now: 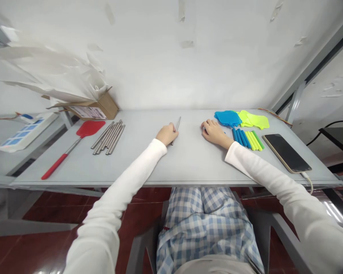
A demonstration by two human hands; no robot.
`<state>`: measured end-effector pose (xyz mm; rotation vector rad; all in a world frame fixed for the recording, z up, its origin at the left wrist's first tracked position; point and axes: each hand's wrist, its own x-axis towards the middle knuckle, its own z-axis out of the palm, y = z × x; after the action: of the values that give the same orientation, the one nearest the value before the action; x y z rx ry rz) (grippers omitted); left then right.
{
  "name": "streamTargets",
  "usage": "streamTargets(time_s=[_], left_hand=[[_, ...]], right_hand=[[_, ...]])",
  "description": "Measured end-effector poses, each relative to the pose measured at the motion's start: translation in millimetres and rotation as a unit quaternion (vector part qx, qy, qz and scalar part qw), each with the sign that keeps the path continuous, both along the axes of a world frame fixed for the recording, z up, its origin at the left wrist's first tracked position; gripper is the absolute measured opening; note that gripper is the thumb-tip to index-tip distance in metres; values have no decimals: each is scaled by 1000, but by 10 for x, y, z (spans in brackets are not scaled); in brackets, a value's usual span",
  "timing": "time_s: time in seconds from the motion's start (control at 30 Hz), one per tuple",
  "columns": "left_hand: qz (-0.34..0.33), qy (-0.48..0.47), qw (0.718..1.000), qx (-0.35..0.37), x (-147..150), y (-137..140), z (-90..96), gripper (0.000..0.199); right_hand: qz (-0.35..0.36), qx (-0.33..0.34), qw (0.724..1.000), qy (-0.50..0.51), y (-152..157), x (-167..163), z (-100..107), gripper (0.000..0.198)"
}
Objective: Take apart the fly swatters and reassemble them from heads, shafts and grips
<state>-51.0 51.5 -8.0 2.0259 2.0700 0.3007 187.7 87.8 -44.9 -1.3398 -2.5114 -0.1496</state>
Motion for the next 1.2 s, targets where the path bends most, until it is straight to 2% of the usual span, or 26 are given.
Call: streamTargets(time_s=[0.1, 0.17, 0.37, 0.47, 0.57, 0.67, 0.73, 0.83, 0.93, 1.07, 1.2], left_hand=[[-4, 33, 999, 34, 307, 174, -76, 28], [-1, 29, 998, 56, 390, 241, -139, 30], [-13, -56, 997, 47, 294, 218, -205, 30], [-29, -77, 995, 61, 262, 193, -190, 31], [-47, -109, 990, 75, 247, 208, -194, 21], [-15, -216, 973, 77, 220, 257, -213, 12], [36, -347, 936, 47, 215, 290, -222, 9], [86, -544, 835, -16, 240, 311, -218, 8], [103, -645, 758, -3, 279, 296, -201, 10], [97, -716, 690, 36, 317, 258, -175, 8], [93, -742, 662, 38, 372, 214, -160, 12]], right_hand=[[3, 13, 1000, 11, 19, -2, -34, 30], [8, 14, 999, 28, 1, 29, -55, 31], [29, 18, 998, 47, -68, 131, -17, 37], [-10, 43, 999, 9, -91, 196, 58, 33], [-48, 40, 997, -35, -109, 247, 116, 25], [-64, 19, 997, -34, -117, 248, 123, 21], [-61, 6, 998, -8, -119, 223, 109, 20], [-39, -7, 998, 45, -133, 174, 94, 18], [-9, -10, 996, 90, -164, 137, 106, 16], [16, -2, 992, 122, -209, 112, 133, 14], [29, 3, 990, 137, -227, 104, 140, 16]])
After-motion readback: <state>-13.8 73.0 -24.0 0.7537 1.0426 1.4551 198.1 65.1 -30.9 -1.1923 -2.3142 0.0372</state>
